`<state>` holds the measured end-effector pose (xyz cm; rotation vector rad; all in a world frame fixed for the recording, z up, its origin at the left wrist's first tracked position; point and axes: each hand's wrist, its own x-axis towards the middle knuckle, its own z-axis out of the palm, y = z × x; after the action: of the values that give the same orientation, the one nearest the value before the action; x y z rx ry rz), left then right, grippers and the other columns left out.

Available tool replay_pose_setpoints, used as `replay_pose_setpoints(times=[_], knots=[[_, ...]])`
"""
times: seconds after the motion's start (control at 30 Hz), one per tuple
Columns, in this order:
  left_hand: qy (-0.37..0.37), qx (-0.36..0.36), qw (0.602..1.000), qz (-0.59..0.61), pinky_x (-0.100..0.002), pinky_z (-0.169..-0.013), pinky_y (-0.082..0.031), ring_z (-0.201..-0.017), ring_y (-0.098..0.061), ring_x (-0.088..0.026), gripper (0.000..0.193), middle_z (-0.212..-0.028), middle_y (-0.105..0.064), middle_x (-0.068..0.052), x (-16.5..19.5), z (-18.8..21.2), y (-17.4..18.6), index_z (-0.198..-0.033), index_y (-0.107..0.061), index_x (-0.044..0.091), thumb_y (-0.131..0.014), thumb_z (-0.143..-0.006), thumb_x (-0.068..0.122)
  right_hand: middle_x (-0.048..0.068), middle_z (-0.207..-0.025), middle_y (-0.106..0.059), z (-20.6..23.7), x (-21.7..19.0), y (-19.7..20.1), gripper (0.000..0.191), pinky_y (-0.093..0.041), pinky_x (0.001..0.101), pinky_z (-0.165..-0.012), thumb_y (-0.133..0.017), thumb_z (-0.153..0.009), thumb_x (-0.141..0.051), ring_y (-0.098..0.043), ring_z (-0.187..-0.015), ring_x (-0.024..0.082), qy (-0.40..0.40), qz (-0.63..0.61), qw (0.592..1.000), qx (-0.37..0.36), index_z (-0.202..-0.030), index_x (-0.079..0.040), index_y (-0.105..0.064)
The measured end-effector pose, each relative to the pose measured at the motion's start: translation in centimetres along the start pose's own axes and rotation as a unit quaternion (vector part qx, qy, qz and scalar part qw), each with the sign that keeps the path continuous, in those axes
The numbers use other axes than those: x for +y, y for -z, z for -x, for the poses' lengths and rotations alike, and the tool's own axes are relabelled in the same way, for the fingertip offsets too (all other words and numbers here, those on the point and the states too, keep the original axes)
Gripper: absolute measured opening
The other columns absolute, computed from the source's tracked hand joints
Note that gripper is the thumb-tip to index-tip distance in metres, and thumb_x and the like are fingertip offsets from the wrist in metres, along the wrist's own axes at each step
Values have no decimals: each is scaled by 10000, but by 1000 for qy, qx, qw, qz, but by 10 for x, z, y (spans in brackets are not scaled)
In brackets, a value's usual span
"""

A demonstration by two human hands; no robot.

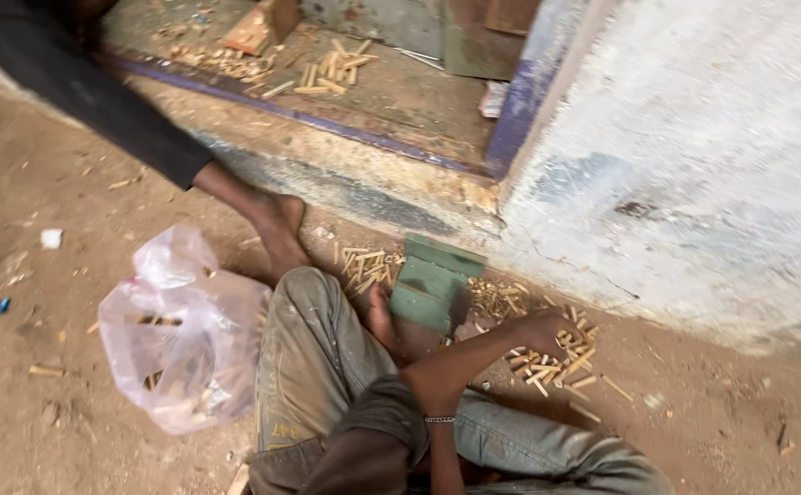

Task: The person sits on the floor and uses a chisel to shape small wooden dowels on a green cutting board. They repeatedly hold the dowels and strike the chisel to shave off wood, then place the finished pieces into a plastic bag.

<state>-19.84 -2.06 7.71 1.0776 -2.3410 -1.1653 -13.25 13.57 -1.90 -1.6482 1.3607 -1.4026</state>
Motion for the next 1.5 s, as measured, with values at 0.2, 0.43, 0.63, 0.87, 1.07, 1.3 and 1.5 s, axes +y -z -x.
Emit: replay_pose_setpoints(times=[0.2, 0.43, 0.63, 0.87, 1.07, 1.3, 1.5], knots=[[-179, 141, 934, 276, -372, -1153, -484, -1364, -608, -251, 481, -1450, -650, -127, -43, 122, 35, -1472, -604, 129, -638, -998, 53, 164, -964, -566, 10, 10, 3, 515, -430, 382, -648, -573, -1019, -212, -502, -761, 244, -290, -252, 923, -25, -1498, -69, -451], [38, 416, 874, 248, -336, -827, -606, -903, -716, -203, 457, -1018, -753, -62, -127, 258, 31, -1230, -742, 78, -557, -850, -95, 80, -666, -549, 16, -2, 3, 567, -462, 326, -323, -539, -1009, -217, -500, -396, 168, -334, -292, 895, -41, -1559, -153, -419], [118, 372, 911, 134, -357, -871, -574, -957, -755, -216, 360, -970, -778, -107, -114, 247, 16, -1113, -755, 51, -554, -842, -75, 73, -647, -555, 23, 6, 13, 577, -445, 316, -317, -557, -1007, -219, -502, -411, 151, -342, -270, 898, -56, -1564, -167, -417], [160, 365, 911, 103, -377, -881, -589, -972, -763, -231, 315, -988, -795, -81, -90, 262, 27, -1094, -770, 92, -612, -837, 4, 9, -846, -643, 21, -9, 14, 575, -508, 325, -346, -559, -997, -170, -608, -549, 118, -270, -233, 932, -62, -1548, -97, -414], [95, 343, 926, 123, -399, -812, -564, -956, -727, -245, 442, -1003, -774, -69, -112, 247, 10, -1153, -743, 92, -677, -722, 22, 126, -676, -585, 19, -5, 10, 598, -478, 342, -352, -584, -994, -189, -535, -437, 199, -331, -234, 913, -39, -1572, -148, -434], [122, 327, 932, 98, -385, -855, -589, -935, -754, -226, 326, -1004, -778, -67, -116, 245, 8, -1137, -762, 128, -671, -824, 115, 134, -653, -583, 14, 2, 20, 607, -460, 349, -345, -579, -981, -179, -520, -397, 213, -333, -208, 918, -56, -1565, -112, -427], [153, 340, 919, 126, -385, -856, -585, -953, -756, -238, 287, -1012, -791, -73, -95, 251, 13, -1088, -762, 128, -657, -824, 90, 141, -647, -583, 13, 8, 19, 606, -453, 354, -337, -570, -977, -167, -518, -375, 223, -319, -215, 921, -64, -1558, -83, -421]])
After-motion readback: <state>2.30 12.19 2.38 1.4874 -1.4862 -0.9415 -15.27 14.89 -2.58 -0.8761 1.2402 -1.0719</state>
